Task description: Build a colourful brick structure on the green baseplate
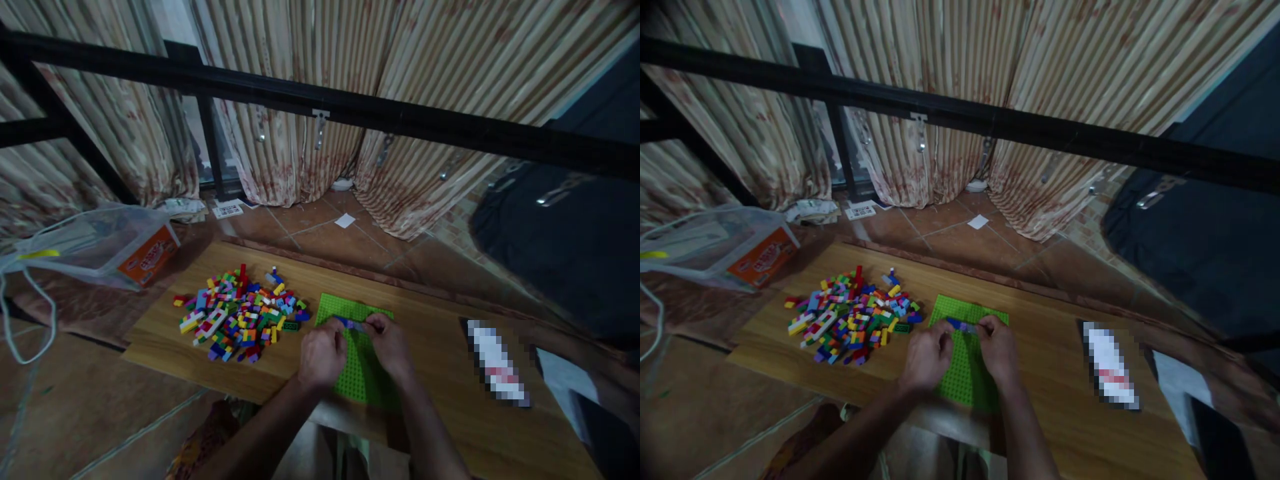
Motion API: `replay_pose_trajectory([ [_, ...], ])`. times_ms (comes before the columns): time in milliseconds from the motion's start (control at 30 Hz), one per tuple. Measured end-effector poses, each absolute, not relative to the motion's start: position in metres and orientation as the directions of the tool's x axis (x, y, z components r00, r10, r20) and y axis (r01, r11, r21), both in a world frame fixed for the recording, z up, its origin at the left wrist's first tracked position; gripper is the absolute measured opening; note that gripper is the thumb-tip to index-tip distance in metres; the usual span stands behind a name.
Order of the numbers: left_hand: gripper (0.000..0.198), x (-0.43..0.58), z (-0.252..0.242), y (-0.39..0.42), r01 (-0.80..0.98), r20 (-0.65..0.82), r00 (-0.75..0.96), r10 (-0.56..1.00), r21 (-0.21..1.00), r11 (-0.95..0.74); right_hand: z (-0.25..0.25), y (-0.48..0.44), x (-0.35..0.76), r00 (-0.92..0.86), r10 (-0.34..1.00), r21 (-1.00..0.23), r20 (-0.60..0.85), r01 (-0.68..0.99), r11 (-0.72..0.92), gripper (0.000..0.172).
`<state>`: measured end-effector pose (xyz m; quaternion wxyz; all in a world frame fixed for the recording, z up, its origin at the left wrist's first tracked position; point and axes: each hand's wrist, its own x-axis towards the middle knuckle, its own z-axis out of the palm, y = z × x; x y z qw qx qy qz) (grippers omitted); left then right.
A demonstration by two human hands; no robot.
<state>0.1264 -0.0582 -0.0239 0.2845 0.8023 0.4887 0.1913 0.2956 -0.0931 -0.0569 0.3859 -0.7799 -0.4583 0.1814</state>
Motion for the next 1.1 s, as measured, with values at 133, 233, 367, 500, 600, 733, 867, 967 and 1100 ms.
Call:
replay_pose_trajectory([
  [133, 0.026, 0.126, -0.026, -0.06, 0.63, 0.07, 0.443, 0.894, 0.685, -0.366, -0.058, -0.094, 0.301, 0.492, 0.869, -0.764, 0.045, 0.578, -0.287, 0.018],
  [233, 0.027, 0.125, -0.026, -0.061, 0.594, 0.098, 0.436, 0.895, 0.715, -0.368, -0.057, -0.094, 0.304, 0.483, 0.875, -0.768, 0.033, 0.573, -0.287, 0.019],
  [367, 0.029, 0.122, -0.026, -0.063, 0.558, 0.115, 0.445, 0.888, 0.74, -0.376, -0.055, -0.093, 0.305, 0.487, 0.873, -0.772, -0.003, 0.554, -0.312, 0.02],
  [500, 0.028, 0.118, -0.024, -0.062, 0.559, 0.083, 0.413, 0.907, 0.763, -0.324, -0.053, -0.093, 0.303, 0.499, 0.866, -0.749, -0.004, 0.573, -0.333, 0.021],
  [600, 0.029, 0.113, -0.019, -0.056, 0.539, 0.059, 0.372, 0.926, 0.799, -0.268, -0.052, -0.094, 0.302, 0.515, 0.857, -0.73, -0.002, 0.585, -0.353, 0.023],
  [733, 0.027, 0.106, -0.015, -0.046, 0.523, 0.033, 0.306, 0.952, 0.829, -0.197, -0.049, -0.095, 0.303, 0.519, 0.854, -0.715, -0.032, 0.586, -0.382, 0.024],
  [867, 0.026, 0.103, -0.016, -0.04, 0.487, 0.036, 0.242, 0.97, 0.86, -0.154, -0.04, -0.094, 0.296, 0.583, 0.812, -0.619, 0.039, 0.652, -0.438, 0.025],
  [967, 0.025, 0.1, -0.019, -0.035, 0.394, 0.072, 0.206, 0.976, 0.907, -0.15, -0.031, -0.092, 0.275, 0.6, 0.788, -0.617, 0.137, 0.674, -0.406, 0.026],
  [1100, 0.022, 0.09, -0.018, -0.02, 0.213, 0.115, 0.099, 0.988, 0.968, -0.134, -0.03, -0.084, 0.231, 0.424, 0.889, -0.754, 0.171, 0.637, -0.159, 0.022],
])
